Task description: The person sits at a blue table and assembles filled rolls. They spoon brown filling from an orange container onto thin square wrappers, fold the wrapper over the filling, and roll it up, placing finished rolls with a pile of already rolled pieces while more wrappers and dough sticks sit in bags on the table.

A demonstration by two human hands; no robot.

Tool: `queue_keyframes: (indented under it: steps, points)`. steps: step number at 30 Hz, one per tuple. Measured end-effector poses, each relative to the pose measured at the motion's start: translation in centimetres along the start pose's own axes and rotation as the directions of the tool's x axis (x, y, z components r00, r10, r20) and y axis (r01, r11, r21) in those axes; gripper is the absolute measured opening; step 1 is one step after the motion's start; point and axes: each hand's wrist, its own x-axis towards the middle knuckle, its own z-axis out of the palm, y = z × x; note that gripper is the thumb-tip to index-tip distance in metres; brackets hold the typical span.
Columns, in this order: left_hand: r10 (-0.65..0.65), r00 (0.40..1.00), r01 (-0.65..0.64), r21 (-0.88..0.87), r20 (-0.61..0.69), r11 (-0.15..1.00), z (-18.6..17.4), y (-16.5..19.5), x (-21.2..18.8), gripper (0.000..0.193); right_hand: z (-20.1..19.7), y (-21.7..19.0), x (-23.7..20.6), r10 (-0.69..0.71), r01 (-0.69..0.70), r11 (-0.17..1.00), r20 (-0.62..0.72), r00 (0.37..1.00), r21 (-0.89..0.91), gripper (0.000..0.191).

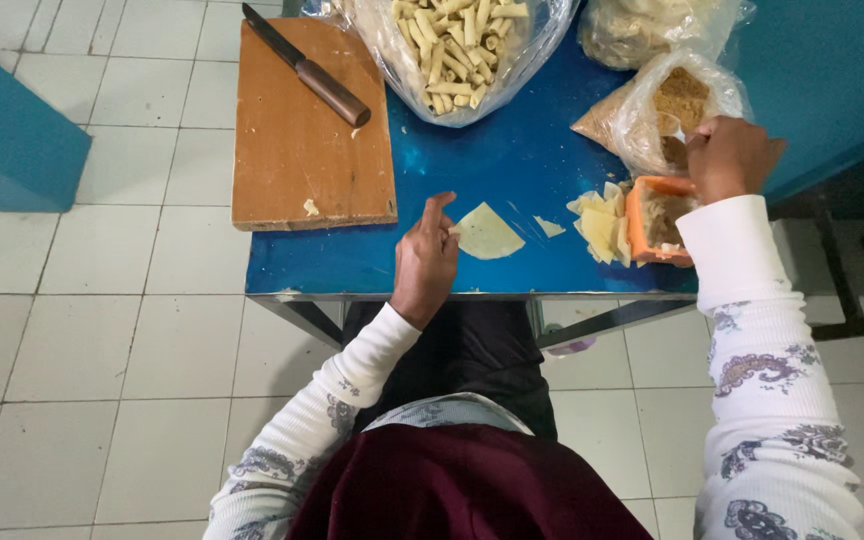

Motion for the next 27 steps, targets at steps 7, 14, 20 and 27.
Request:
queue_keyframes:
  steps: [7, 14, 20, 27]
  points:
    - [0.016, 1.0, -0.016, 0.038, 0.001, 0.999, -0.4, -0.4, 0.0, 0.052, -1.2, 0.7, 0.0, 0.087, -0.149, 0.941, 0.207, 0.974, 0.303, 0.01]
    - [0.035, 0.999, -0.034, 0.08, -0.011, 0.996, -0.4, -0.5, 0.1, 0.053, -0.8, 0.3, 0.2, 0.081, -0.113, 0.967, 0.145, 0.986, 0.229, 0.01]
    - [-0.006, 1.0, 0.006, 0.089, 0.006, 0.996, -0.6, -0.8, 0.0, 0.053, -1.5, 3.1, -0.6, 0.114, -0.156, 0.906, 0.128, 0.985, 0.394, 0.014]
    - [0.072, 0.997, -0.069, 0.075, -0.038, 0.995, -0.5, -0.7, 0.0, 0.055, -2.3, 2.2, -2.5, -0.015, -0.192, 0.652, 0.266, 0.964, 0.734, 0.019]
